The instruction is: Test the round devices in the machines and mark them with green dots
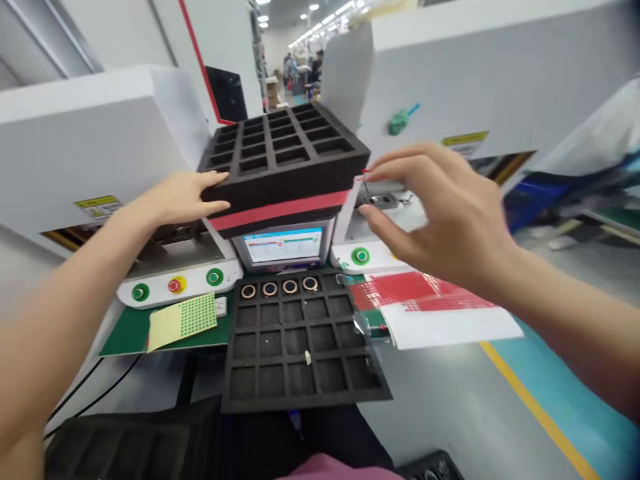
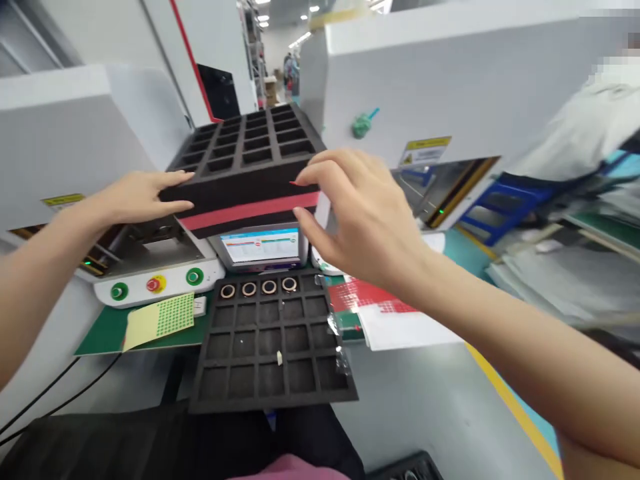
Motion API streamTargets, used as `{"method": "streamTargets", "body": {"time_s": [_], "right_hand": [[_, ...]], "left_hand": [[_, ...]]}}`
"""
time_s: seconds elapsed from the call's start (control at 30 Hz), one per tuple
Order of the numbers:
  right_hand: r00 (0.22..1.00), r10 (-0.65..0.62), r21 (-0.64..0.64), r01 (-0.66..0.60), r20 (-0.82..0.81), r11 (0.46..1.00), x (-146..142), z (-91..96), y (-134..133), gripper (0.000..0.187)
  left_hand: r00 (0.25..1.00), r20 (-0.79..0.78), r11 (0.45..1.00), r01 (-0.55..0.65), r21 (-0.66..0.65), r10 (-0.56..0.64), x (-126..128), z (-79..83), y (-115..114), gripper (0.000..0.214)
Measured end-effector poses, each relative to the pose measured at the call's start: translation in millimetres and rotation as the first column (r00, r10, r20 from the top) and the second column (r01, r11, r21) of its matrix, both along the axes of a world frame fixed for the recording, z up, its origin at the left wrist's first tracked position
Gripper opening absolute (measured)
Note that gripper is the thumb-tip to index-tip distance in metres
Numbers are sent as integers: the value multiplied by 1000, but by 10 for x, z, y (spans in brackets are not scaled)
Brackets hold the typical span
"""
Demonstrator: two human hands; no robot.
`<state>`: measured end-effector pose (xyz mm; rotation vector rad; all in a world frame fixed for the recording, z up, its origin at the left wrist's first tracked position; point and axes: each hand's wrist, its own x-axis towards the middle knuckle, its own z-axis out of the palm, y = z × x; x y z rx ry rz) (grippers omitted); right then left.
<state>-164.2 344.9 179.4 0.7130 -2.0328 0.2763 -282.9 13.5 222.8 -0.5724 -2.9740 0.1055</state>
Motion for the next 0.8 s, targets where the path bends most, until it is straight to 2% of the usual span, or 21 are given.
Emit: {"method": "streamTargets", "body": {"time_s": [0.1,0.2,0.33,0.4,0.47,0.57,0.63,0.7,0.8], "right_hand": [[997,-67,-93,69,24,993,431,-179,295,14],[989,-88,-171,107,116,979,769,-458,505,15],[979,-129,-206,160,157,965,1073,-866,601,15],[968,-127,-286,188,217,940,1177,-1054,589,12],[929,-37,-446,211,367,870,1253,-1220,550,7],[847,217,-714,242,486,657,1304,-1398,458,5],[830,294,-799,265,474,540,1305,-1454,390,4],[826,302,-817,288,476,499,1298,-1465,336,6],[820,276,-805,325,501,496,1301,-1446,309,14]], "left_hand": [[999,-21,1000,28,3,-28,-74,-32,-27,50],[999,-52,1000,12,-19,-13,-113,-42,-10,49],[994,-103,999,-31,-16,29,-92,-57,58,54],[991,-129,999,-47,-5,46,-54,-74,95,53],[989,-135,998,-64,11,64,-10,-92,119,50],[988,-129,996,-73,56,80,39,-102,124,50],[986,-140,994,-80,71,89,52,-101,112,50],[987,-145,996,-66,65,75,54,-99,98,54],[987,-159,996,-11,84,24,52,-106,78,61]]}}
